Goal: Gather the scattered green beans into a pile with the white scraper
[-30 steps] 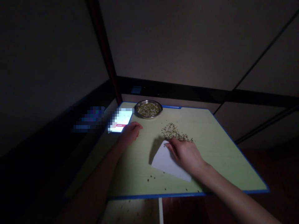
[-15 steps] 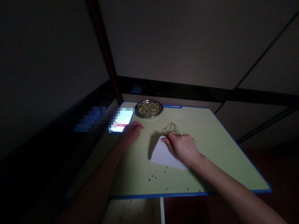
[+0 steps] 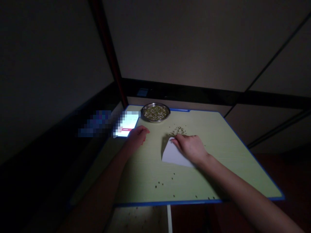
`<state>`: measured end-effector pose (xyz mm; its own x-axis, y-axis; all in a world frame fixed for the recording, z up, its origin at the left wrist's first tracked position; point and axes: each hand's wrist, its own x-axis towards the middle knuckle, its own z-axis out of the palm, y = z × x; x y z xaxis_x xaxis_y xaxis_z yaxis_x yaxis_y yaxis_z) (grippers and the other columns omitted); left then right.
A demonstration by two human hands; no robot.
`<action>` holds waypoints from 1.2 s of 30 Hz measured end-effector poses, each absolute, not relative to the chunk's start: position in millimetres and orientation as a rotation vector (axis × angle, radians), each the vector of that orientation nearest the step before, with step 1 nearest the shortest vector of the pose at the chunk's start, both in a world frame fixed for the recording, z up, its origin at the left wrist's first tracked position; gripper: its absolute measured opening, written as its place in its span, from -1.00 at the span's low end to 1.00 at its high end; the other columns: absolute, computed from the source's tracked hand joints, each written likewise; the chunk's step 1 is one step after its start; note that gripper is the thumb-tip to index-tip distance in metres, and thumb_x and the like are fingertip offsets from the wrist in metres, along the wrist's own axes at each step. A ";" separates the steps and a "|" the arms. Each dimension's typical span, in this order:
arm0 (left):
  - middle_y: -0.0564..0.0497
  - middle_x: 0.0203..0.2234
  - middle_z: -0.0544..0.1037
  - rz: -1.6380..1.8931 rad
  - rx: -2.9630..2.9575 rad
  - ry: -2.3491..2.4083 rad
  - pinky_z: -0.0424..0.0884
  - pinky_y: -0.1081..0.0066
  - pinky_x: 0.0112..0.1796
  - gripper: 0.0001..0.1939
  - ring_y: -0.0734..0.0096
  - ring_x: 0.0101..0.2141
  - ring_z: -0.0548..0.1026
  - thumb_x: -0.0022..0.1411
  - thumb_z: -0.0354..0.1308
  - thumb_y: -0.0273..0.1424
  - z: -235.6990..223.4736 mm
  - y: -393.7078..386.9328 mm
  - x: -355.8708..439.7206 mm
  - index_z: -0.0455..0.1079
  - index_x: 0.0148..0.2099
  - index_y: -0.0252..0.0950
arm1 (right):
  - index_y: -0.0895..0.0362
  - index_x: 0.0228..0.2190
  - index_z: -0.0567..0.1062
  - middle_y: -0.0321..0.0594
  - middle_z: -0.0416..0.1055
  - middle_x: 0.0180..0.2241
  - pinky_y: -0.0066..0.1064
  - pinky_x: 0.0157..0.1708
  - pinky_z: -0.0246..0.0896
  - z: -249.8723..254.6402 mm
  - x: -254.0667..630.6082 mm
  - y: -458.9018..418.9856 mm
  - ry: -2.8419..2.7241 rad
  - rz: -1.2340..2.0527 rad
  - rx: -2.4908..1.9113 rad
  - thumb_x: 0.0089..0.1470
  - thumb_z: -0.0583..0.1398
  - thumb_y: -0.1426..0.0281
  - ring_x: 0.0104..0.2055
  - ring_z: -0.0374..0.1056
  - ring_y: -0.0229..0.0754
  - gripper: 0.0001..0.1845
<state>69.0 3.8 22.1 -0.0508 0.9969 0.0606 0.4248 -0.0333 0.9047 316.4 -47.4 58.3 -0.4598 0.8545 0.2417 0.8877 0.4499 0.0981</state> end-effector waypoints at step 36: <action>0.16 -0.75 0.29 1.038 1.518 1.582 0.15 0.45 -0.62 -0.82 0.49 -0.70 0.26 0.05 0.03 -0.27 27.8 4.4 72.4 0.35 -0.45 -0.26 | 0.02 -0.21 0.55 -0.25 0.55 -0.23 -0.19 -0.14 0.19 104.3 326.2 -139.4 -2.904 0.280 -0.595 0.17 0.17 0.44 -0.11 0.36 -0.12 -0.81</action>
